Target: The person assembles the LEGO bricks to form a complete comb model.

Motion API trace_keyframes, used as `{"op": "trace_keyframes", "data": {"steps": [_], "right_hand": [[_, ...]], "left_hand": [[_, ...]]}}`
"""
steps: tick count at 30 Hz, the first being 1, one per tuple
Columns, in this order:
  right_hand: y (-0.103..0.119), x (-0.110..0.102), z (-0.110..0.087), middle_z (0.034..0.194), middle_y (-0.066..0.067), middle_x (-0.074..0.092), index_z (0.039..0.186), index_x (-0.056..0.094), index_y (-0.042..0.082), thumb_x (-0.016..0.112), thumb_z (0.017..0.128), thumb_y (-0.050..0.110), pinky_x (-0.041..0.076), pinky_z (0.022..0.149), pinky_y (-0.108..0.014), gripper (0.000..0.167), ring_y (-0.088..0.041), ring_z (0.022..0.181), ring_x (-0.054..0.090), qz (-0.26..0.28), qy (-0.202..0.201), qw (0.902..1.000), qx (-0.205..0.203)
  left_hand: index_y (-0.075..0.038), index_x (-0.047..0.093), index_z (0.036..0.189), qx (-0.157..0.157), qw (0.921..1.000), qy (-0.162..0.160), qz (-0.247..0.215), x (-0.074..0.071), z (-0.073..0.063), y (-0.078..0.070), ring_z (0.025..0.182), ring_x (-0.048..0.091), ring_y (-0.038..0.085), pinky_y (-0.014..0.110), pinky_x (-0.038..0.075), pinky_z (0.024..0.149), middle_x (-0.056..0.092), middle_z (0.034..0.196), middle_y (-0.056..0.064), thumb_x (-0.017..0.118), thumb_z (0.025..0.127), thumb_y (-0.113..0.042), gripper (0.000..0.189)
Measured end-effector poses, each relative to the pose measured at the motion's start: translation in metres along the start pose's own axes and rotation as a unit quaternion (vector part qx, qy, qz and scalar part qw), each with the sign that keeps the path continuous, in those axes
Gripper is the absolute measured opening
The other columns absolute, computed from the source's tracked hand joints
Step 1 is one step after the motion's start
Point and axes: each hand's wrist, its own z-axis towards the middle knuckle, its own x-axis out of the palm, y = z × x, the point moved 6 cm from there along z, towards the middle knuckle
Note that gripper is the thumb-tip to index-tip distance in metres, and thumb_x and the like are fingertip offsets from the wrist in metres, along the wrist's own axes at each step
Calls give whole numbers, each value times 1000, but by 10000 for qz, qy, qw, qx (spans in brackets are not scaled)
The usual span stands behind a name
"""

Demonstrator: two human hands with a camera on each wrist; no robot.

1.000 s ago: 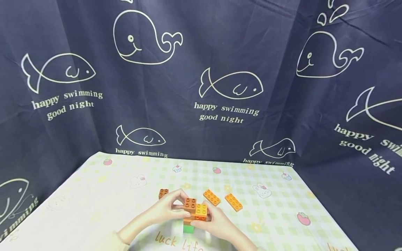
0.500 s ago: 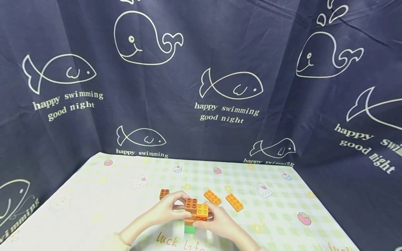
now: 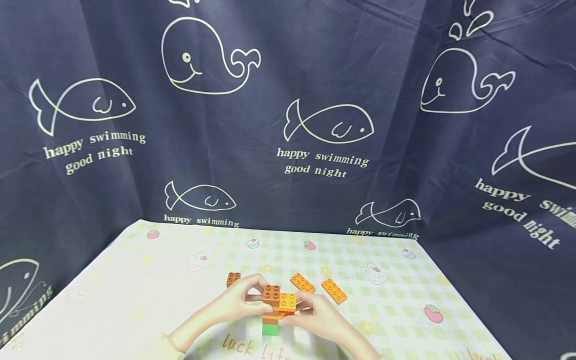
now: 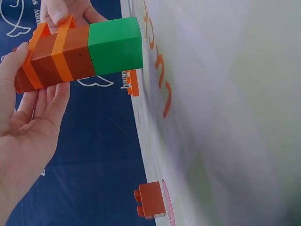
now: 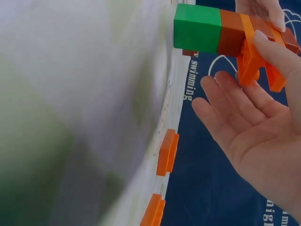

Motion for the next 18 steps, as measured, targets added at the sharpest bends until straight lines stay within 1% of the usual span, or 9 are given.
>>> {"op": "trace_keyframes", "data": {"steps": [2, 5, 8, 11, 14, 18], "right_hand": [[0, -2, -1, 95, -4, 66, 93, 62, 9, 70, 85, 26, 58, 80, -31, 21, -10, 91, 63, -96, 3, 10000, -7], [-2, -5, -4, 99, -5, 66, 98, 62, 7, 69, 85, 26, 57, 83, -33, 25, -9, 92, 63, -140, 9, 9998, 139], [-3, -9, -5, 104, -8, 66, 107, 63, 6, 69, 85, 27, 56, 85, -35, 30, -9, 93, 63, -167, 51, 9996, 233], [-4, -13, -6, 105, -8, 67, 109, 63, 7, 67, 87, 26, 56, 85, -35, 30, -13, 95, 64, -175, 109, 9996, 195], [-3, -16, -7, 105, -8, 67, 109, 63, 7, 66, 88, 26, 56, 85, -32, 29, -14, 95, 64, -172, 129, 9996, 176], [-3, -22, -8, 105, -10, 67, 110, 64, 6, 64, 89, 24, 56, 83, -26, 28, -10, 93, 64, -199, -32, 9997, 146]], "left_hand": [[-15, 57, 100, 2, 10000, 5, -33, -1, -1, -1, 97, 56, 5, 16, 52, 89, 60, 100, -3, 74, 81, -20, 26], [-15, 57, 100, 16, 10000, 18, -85, -1, -2, -3, 97, 56, 5, 15, 52, 89, 60, 100, -2, 74, 81, -20, 26], [-15, 58, 100, 46, 9999, 31, -160, -1, -2, -3, 97, 57, 6, 15, 51, 89, 60, 100, -2, 74, 81, -21, 26], [-15, 58, 99, 61, 9998, 27, -176, -1, -2, -2, 97, 57, 6, 15, 51, 89, 60, 100, -1, 74, 80, -21, 26], [-15, 58, 100, 59, 9998, 30, -176, -1, -2, -2, 97, 56, 5, 14, 51, 89, 60, 100, -2, 74, 81, -21, 26], [-13, 58, 100, 87, 9998, 37, -190, 0, -1, -2, 97, 56, 5, 14, 52, 88, 60, 101, -1, 74, 81, -19, 26]]}}
